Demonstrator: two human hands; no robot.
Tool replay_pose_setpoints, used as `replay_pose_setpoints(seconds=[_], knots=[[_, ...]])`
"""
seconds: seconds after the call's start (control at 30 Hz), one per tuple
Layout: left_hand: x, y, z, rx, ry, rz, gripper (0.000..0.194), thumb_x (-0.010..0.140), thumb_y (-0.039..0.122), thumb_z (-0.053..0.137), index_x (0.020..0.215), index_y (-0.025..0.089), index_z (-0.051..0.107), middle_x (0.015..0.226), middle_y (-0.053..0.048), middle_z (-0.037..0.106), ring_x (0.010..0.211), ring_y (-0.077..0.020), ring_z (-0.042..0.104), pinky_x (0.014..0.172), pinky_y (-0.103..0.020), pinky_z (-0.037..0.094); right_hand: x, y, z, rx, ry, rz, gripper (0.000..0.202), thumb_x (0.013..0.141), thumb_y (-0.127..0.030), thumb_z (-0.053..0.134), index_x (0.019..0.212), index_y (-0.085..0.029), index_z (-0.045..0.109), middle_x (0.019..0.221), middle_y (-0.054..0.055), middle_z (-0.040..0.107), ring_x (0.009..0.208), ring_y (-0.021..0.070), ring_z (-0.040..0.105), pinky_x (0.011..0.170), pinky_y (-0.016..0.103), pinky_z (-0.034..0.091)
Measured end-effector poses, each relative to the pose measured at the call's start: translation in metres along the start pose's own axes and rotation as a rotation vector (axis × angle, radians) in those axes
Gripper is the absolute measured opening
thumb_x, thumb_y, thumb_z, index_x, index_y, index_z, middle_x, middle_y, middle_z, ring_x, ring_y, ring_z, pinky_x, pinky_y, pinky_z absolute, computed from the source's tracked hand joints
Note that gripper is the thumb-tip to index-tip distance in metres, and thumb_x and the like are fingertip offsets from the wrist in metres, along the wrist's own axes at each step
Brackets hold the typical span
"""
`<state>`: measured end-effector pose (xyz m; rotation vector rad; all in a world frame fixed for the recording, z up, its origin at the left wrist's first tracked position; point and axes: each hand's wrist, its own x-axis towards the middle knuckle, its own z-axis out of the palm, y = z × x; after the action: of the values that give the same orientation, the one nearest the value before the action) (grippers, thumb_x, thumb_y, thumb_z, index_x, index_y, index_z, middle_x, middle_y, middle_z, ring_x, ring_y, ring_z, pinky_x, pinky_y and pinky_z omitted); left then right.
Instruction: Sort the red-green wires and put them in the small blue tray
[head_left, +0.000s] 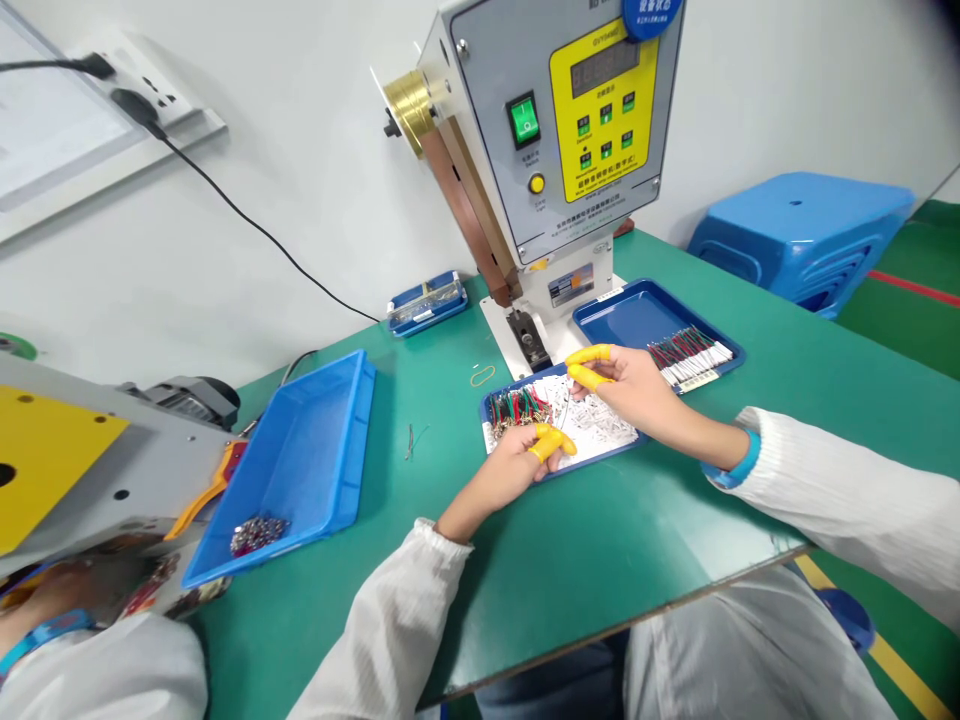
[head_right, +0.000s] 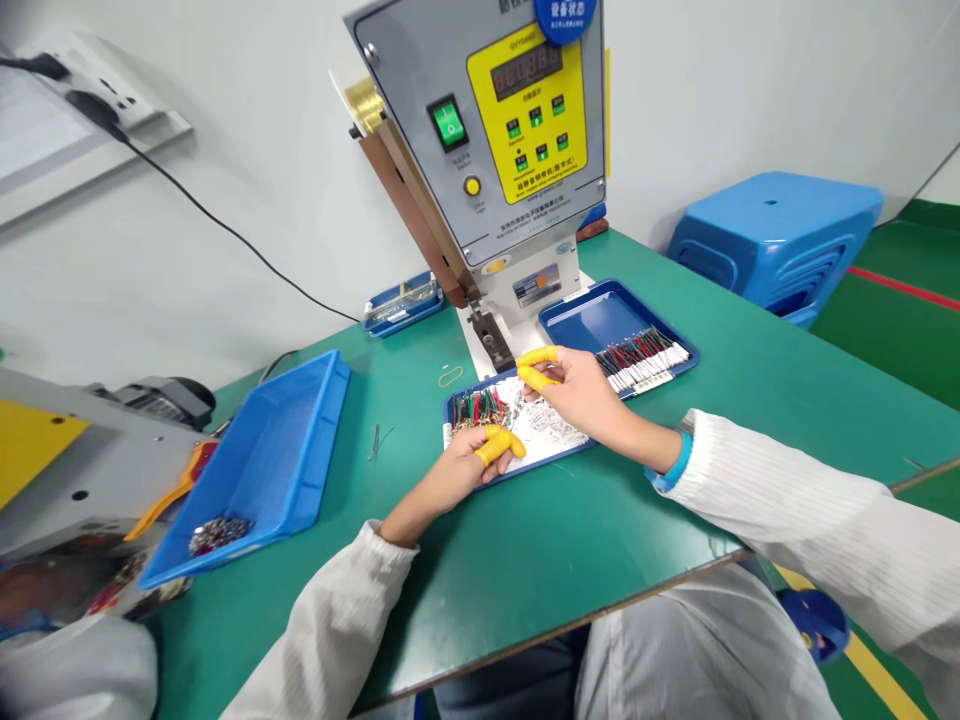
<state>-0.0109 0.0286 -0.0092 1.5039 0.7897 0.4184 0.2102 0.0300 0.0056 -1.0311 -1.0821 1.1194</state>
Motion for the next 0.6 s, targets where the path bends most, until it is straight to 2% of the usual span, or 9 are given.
replay_pose_setpoints(seconds=[0.4,0.6], knots=[[-0.0011,0.0037,0.0001,0.011,0.000,-0.001,0.043,0.099,0.051,0.057,0.097,0.010,0.071,0.070,0.001,0.055,0.052,-0.0063,0.041,0.050,-0.021,0.030,-0.0003,0.0058,-0.0006,0.001,-0.009,-0.005,0.035,0.073,-0.045,0.088,0.093,-0.020,0.074,0.076,0.002,0.073,0.067,0.0178,0.071,0.070,0.036,0.064],[-0.0016,0.0039,0.0000,0.024,-0.004,0.002,0.043,0.100,0.050,0.057,0.096,0.010,0.070,0.070,0.001,0.056,0.052,-0.0063,0.041,0.051,-0.021,0.030,-0.0013,0.0015,0.0002,0.003,0.001,-0.007,0.036,0.073,-0.045,0.088,0.095,-0.020,0.074,0.076,0.002,0.073,0.068,0.0188,0.072,0.071,0.038,0.065]])
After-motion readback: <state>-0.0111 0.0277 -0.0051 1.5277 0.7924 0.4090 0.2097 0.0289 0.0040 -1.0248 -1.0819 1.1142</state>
